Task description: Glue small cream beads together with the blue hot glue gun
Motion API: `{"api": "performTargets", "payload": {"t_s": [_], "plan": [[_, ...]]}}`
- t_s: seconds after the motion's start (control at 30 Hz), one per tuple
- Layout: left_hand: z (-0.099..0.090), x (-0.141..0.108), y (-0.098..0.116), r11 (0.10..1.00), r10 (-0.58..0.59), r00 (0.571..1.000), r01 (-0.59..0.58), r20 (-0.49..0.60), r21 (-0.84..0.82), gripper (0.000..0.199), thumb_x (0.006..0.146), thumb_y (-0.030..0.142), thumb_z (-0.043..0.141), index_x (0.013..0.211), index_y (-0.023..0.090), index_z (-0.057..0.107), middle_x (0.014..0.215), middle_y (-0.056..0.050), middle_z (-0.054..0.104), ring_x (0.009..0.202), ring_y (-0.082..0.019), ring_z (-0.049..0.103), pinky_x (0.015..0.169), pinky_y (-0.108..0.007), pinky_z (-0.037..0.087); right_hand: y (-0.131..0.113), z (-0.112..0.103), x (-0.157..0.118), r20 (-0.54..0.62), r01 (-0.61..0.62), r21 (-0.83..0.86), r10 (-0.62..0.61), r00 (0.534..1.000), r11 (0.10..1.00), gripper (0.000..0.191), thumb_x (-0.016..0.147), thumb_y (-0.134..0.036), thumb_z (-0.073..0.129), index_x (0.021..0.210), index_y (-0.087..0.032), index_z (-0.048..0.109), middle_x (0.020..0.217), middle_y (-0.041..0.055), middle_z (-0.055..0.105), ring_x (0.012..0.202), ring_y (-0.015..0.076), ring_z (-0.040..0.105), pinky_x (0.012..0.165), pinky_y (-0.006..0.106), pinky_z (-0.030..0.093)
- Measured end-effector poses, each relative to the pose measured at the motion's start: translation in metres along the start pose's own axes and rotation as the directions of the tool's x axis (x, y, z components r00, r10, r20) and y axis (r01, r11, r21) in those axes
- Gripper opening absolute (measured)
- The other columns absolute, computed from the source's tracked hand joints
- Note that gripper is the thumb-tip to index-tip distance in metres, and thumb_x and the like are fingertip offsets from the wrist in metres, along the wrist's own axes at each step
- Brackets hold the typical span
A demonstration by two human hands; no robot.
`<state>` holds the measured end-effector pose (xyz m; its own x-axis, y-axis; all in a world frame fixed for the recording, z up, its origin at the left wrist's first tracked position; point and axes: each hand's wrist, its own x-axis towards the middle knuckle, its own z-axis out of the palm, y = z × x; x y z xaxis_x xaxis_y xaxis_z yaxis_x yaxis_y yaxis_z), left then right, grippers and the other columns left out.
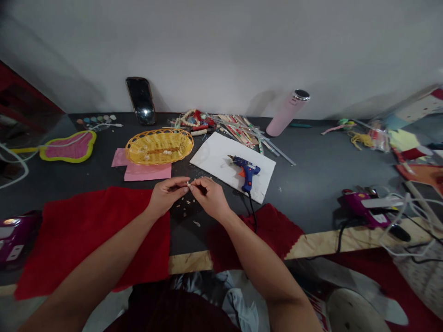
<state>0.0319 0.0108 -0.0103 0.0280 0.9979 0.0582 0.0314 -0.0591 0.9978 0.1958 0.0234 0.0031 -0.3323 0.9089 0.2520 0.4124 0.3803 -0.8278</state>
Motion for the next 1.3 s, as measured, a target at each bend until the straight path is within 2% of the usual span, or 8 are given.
{"api": "performTargets", "payload": {"t_s": [0.1,0.2,0.33,0.6,0.9,1.13,1.3], "plan": [[-0.0020,0.0008,0.0014,0.996,-0.044,0.999,0.046,0.027,-0.076,0.037,0.068,0.028,0.070,0.105,0.020,0.066,0.083,-0.004,0.071,0.075,-0.016,0.064,0.072,-0.028,0.049,0.0004,-0.0015,0.0003,-0.010,0.002,-0.001,-0.002,1.000,1.000,0.015,0.086,-0.028,0.051,0.084,-0.020,0.063,0.076,0.0019,0.062,0.070,0.0140,0.055,0.066,0.026,0.044],[-0.0044,0.0017,0.0009,0.995,-0.042,0.999,0.042,0.010,-0.094,0.030,0.069,0.029,0.070,0.097,0.019,0.068,0.084,-0.004,0.070,0.078,-0.016,0.063,0.074,-0.028,0.049,-0.0007,-0.0030,0.0008,-0.017,0.017,-0.003,-0.017,1.000,1.000,0.014,0.085,-0.029,0.052,0.083,-0.019,0.063,0.075,0.0018,0.062,0.068,0.0134,0.055,0.065,0.026,0.044],[-0.0047,0.0016,0.0008,1.000,-0.013,1.000,0.013,0.010,-0.003,0.020,0.068,0.029,0.070,0.085,0.019,0.070,0.083,-0.004,0.070,0.078,-0.017,0.063,0.076,-0.030,0.049,-0.0016,-0.0034,0.0009,0.015,0.025,0.003,-0.025,1.000,1.000,0.013,0.086,-0.028,0.052,0.084,-0.020,0.062,0.077,0.0018,0.062,0.071,0.0138,0.056,0.067,0.026,0.044],[-0.0020,0.0001,0.0010,0.997,-0.032,0.999,0.034,-0.036,0.069,0.018,0.067,0.029,0.071,0.082,0.019,0.072,0.081,-0.004,0.072,0.075,-0.017,0.065,0.073,-0.031,0.051,0.0010,-0.0023,0.0002,0.031,0.029,-0.003,-0.029,0.999,1.000,0.014,0.087,-0.027,0.050,0.084,-0.020,0.061,0.077,0.0022,0.061,0.072,0.0144,0.055,0.068,0.027,0.044],[-0.0032,-0.0007,0.0013,0.997,-0.038,0.999,0.040,-0.027,0.069,0.018,0.066,0.030,0.072,0.080,0.020,0.073,0.079,-0.004,0.073,0.072,-0.018,0.065,0.069,-0.030,0.051,0.0023,-0.0026,0.0008,0.035,0.072,0.007,-0.072,0.997,0.997,0.011,0.087,-0.023,0.050,0.084,-0.020,0.061,0.079,0.0017,0.061,0.076,0.0141,0.057,0.072,0.027,0.044],[-0.0051,0.0011,0.0001,0.988,-0.078,0.994,0.087,0.074,-0.127,0.031,0.070,0.031,0.069,0.097,0.016,0.067,0.080,-0.005,0.070,0.075,-0.016,0.064,0.070,-0.027,0.048,0.0029,-0.0078,0.0013,0.071,0.201,-0.047,-0.198,0.978,0.978,0.013,0.089,-0.018,0.048,0.090,-0.020,0.060,0.085,0.0039,0.061,0.082,0.0143,0.057,0.075,0.027,0.046],[-0.0057,0.0017,0.0009,0.978,-0.109,0.991,0.121,0.079,-0.172,0.029,0.066,0.026,0.073,0.092,0.017,0.066,0.076,-0.002,0.067,0.070,-0.012,0.061,0.067,-0.023,0.045,0.0036,-0.0077,0.0003,0.107,0.243,-0.070,-0.234,0.966,0.968,0.013,0.089,-0.020,0.048,0.091,-0.020,0.061,0.088,0.0052,0.061,0.083,0.0147,0.058,0.076,0.028,0.047]]}}
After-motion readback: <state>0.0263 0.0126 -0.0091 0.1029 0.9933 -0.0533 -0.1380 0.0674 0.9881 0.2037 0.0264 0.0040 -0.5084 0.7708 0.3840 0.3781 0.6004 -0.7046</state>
